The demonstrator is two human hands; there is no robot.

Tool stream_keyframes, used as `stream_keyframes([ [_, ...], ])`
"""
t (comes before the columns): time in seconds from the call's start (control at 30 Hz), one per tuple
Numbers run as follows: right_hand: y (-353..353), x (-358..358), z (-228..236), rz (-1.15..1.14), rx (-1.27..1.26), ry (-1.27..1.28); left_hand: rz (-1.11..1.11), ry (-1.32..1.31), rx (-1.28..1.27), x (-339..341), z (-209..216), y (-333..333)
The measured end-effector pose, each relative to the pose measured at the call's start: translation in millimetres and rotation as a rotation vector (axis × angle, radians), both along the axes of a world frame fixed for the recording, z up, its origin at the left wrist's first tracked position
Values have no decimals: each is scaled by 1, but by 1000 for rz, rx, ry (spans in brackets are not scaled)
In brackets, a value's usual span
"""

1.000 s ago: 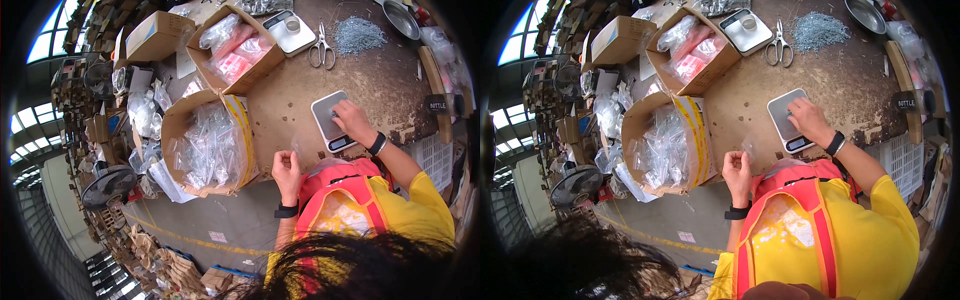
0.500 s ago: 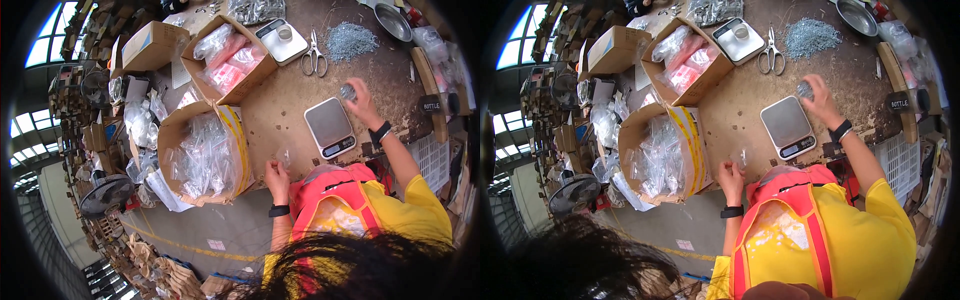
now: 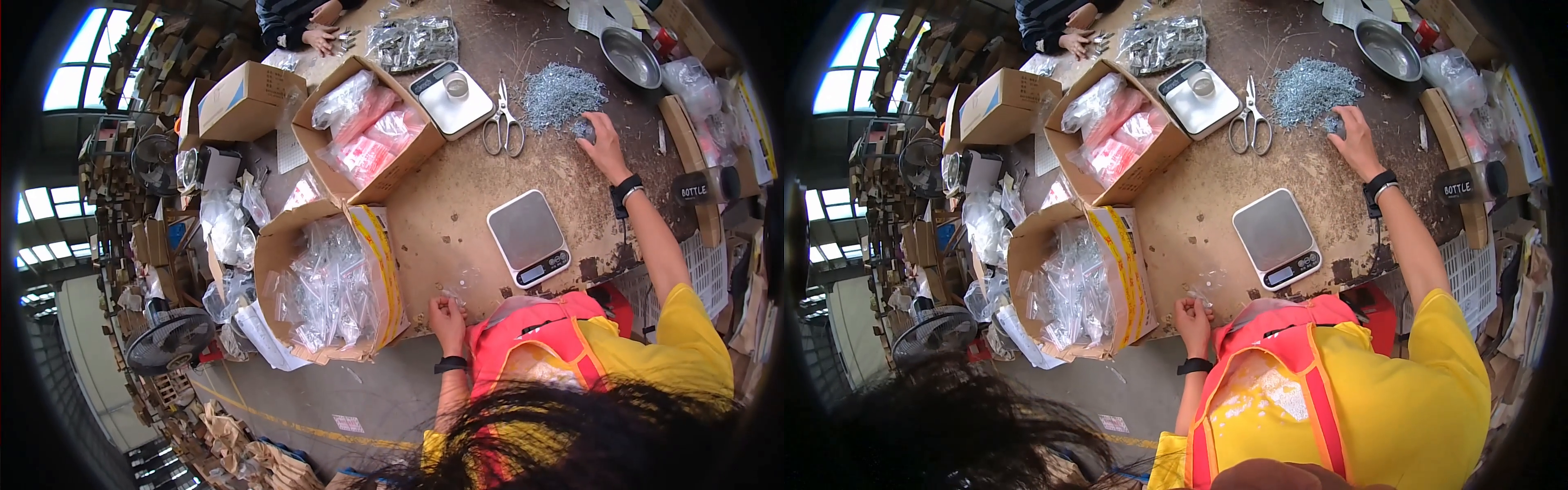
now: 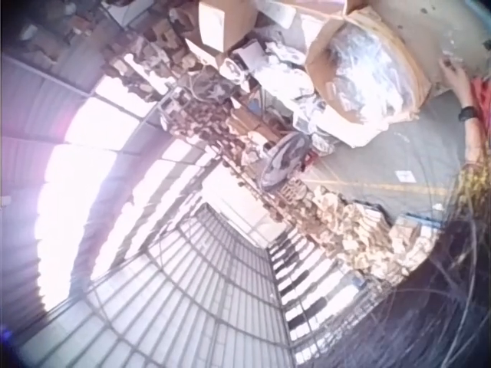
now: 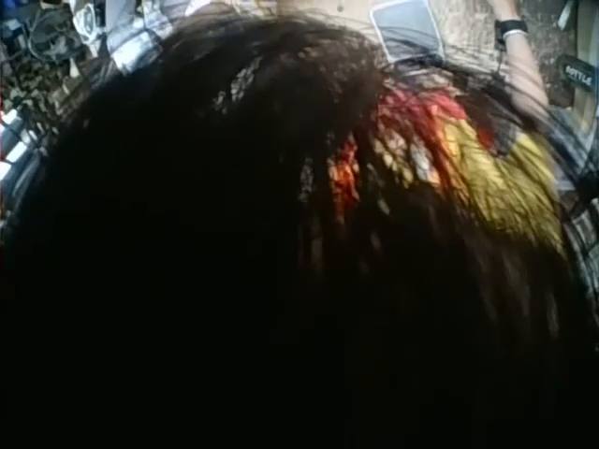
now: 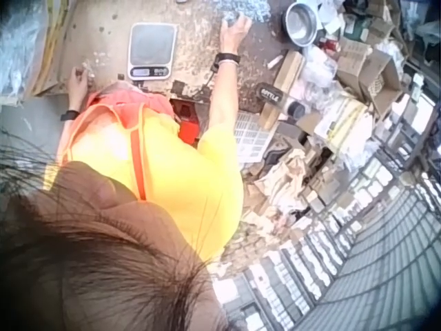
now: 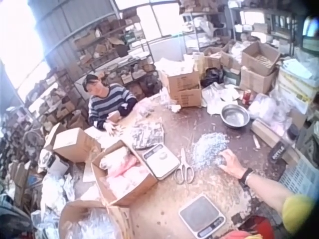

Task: Weighing small metal components on a digital scale and placing them into plastic bags.

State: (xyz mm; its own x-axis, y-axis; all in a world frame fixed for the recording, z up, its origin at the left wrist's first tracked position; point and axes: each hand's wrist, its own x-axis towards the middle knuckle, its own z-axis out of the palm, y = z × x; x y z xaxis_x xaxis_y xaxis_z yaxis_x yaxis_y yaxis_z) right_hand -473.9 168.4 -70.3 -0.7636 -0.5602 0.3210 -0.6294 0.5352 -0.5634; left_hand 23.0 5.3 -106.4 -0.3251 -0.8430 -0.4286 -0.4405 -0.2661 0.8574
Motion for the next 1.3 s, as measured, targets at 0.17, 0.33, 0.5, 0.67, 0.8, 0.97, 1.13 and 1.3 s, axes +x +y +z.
stream_keyframes([
  [0.17,-2,-6,0,-34,18,3,8,5,10,0,-2,-3],
  [0.33,0,-10,-2,-39,-1,-29,-2,24,24,-1,-4,-3],
  [0.5,-2,1,11,-54,-25,-41,3,32,30,2,-4,-2],
  [0.67,13,-7,-9,-75,-133,-209,-9,24,46,2,-6,-3],
  [0.8,12,37,-6,54,-438,-616,-8,45,35,2,-9,-3],
  [0.97,-11,139,42,313,-84,-396,-5,14,37,5,-7,-4],
  [1.13,-24,173,24,608,79,-199,-9,68,34,0,-4,-1],
  [1.3,-23,142,15,384,77,-112,16,71,27,3,-4,1],
])
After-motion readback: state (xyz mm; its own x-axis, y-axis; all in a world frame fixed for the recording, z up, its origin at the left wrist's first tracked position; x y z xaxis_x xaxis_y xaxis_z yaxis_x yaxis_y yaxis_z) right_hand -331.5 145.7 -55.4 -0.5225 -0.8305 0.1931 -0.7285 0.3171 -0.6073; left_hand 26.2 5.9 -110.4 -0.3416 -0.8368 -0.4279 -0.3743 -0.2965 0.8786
